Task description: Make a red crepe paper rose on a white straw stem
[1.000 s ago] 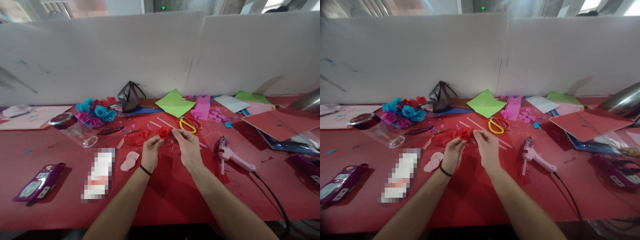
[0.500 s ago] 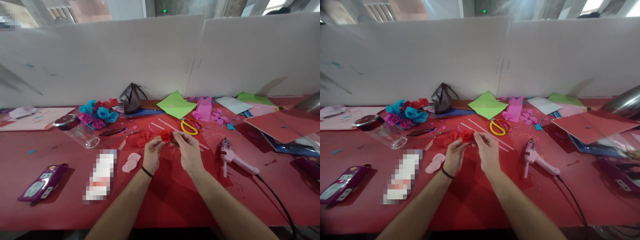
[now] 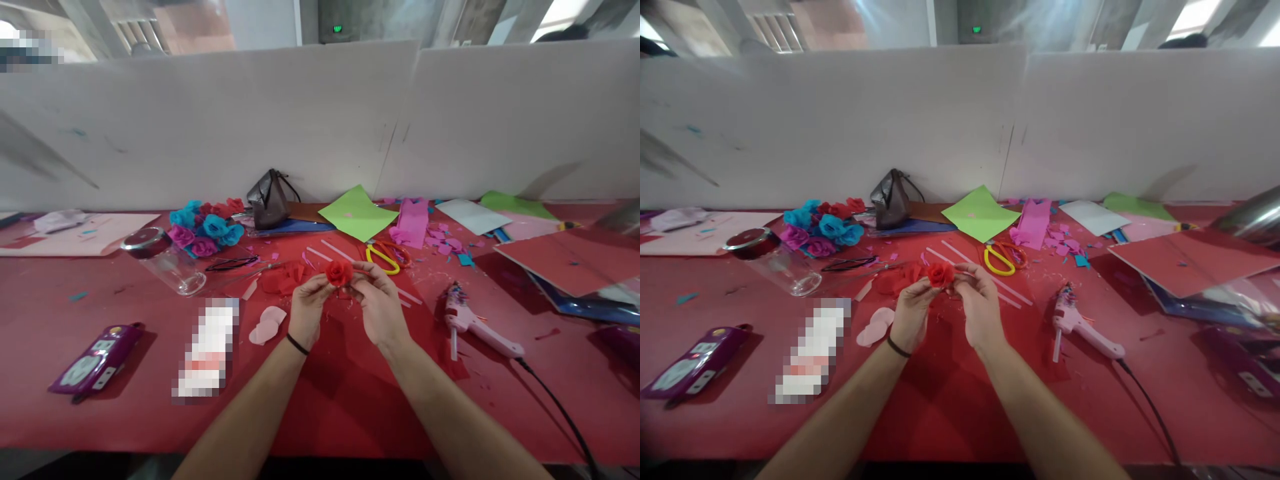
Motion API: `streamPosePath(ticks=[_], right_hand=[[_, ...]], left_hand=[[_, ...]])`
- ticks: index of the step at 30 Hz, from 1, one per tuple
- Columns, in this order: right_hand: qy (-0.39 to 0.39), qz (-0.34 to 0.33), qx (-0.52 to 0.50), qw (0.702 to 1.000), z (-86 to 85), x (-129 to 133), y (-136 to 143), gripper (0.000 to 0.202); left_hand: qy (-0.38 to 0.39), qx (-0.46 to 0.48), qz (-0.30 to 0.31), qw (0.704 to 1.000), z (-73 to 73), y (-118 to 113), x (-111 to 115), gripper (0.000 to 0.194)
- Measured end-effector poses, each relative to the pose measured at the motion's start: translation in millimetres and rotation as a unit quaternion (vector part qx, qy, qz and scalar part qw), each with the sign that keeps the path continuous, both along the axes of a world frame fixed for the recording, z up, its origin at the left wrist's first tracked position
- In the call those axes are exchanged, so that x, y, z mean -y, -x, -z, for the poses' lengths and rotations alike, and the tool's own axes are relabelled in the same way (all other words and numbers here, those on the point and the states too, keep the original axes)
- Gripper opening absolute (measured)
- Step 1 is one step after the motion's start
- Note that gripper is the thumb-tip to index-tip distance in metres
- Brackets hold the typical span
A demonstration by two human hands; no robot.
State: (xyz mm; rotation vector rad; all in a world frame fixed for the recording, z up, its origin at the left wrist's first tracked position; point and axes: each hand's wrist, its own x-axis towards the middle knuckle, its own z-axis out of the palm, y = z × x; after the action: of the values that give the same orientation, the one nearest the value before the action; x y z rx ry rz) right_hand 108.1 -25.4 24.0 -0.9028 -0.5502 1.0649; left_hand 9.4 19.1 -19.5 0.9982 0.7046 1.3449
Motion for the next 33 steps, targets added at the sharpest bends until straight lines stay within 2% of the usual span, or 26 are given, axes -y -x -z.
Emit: streamPosePath(ticks=[7, 14, 17, 22, 28, 33], right_hand=[[-0.017, -0.081, 0.032, 0.996, 4.2, -5.8, -9.6, 0.03], [-0.048, -0.094, 0.078, 0.991, 7.3, -7.3, -14.3, 0.028], [-0.05, -0.12, 0.102, 0.986, 6.8, -7.2, -15.6, 0.023], [-0.052, -0.163, 0.125, 0.977, 2.0, -5.5, -16.9, 0.018], [-0.075, -0.183, 0.171, 0.965, -4.1, -3.7, -21.8, 0.016], [-0.063, -0.191, 0.187, 0.962, -5.2, -2.7, -24.9, 0.02]], left_hand=[[0.028, 0.01, 0.017, 0.999, -1.2, -0.3, -0.1, 0.014], [0.023, 0.017, 0.039, 0.999, -2.3, 0.3, 1.8, 0.013], [0.025, 0.017, 0.044, 0.999, -2.9, 1.0, 2.1, 0.015], [0.032, 0.026, 0.049, 0.998, -5.7, 1.9, 2.7, 0.014], [0.016, 0.016, 0.064, 0.998, -9.3, 3.2, 4.7, 0.016], [0.013, 0.003, 0.062, 0.998, -10.6, 3.5, 5.9, 0.017]])
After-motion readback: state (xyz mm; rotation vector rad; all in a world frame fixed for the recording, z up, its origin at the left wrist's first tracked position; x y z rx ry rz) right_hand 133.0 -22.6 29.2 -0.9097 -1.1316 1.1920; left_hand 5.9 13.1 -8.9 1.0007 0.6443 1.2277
